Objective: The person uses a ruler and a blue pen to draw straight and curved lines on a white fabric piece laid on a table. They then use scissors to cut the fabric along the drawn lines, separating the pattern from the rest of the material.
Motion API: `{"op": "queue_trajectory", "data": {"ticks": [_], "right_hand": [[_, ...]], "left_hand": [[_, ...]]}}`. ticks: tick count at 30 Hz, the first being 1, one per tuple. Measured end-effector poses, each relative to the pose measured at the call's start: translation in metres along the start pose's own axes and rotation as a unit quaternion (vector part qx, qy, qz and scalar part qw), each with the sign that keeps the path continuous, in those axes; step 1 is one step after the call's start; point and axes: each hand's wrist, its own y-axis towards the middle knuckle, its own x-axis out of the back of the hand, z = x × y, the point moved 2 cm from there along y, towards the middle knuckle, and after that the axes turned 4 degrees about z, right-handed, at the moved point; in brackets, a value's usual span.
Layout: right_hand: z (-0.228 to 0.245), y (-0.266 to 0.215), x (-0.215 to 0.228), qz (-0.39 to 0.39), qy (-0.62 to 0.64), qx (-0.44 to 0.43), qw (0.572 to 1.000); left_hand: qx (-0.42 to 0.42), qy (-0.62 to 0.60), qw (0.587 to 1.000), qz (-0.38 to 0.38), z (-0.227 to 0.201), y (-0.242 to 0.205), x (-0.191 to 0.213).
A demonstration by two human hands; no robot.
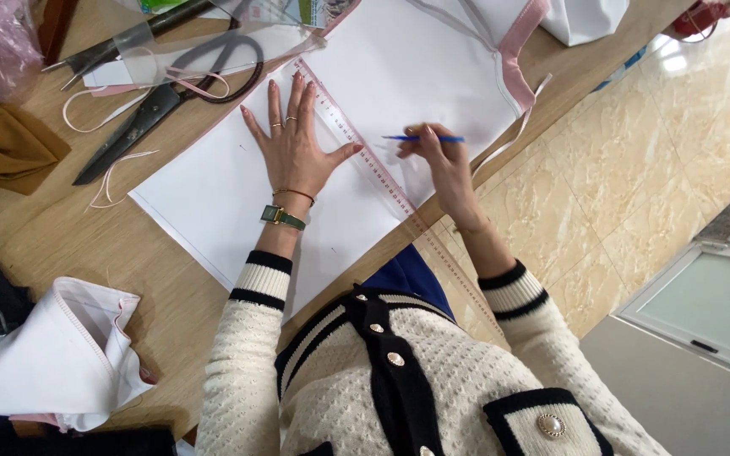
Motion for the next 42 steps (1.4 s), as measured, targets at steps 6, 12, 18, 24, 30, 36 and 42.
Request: {"op": "queue_trajectory", "data": {"ticks": [6, 12, 18, 24, 30, 36, 42], "right_hand": [[-0.015, 0.076, -0.042, 0.052, -0.054, 0.038, 0.996], [-0.023, 0.124, -0.070, 0.040, -0.123, 0.064, 0.990], [-0.027, 0.140, -0.083, 0.066, -0.170, 0.056, 0.982], [-0.004, 0.102, -0.068, 0.094, -0.237, 0.057, 0.965], [0.023, -0.033, -0.004, 0.092, -0.254, -0.115, 0.956], [0.032, -0.153, 0.060, -0.032, -0.417, -0.043, 0.907], [-0.065, -0.216, 0.059, -0.123, -0.351, -0.135, 0.919]], "left_hand": [[-0.002, 0.005, 1.000, -0.026, 0.001, -0.001, -0.003], [-0.007, 0.015, 0.999, -0.043, 0.003, -0.001, -0.006], [-0.002, -0.021, 0.997, -0.080, 0.003, 0.000, -0.011], [-0.007, -0.011, 0.996, -0.084, 0.003, 0.000, -0.014], [0.009, 0.001, 1.000, -0.024, 0.002, 0.001, -0.010], [0.007, -0.010, 1.000, -0.024, 0.001, 0.000, -0.008], [0.011, -0.010, 1.000, 0.001, 0.001, -0.002, -0.010]]}}
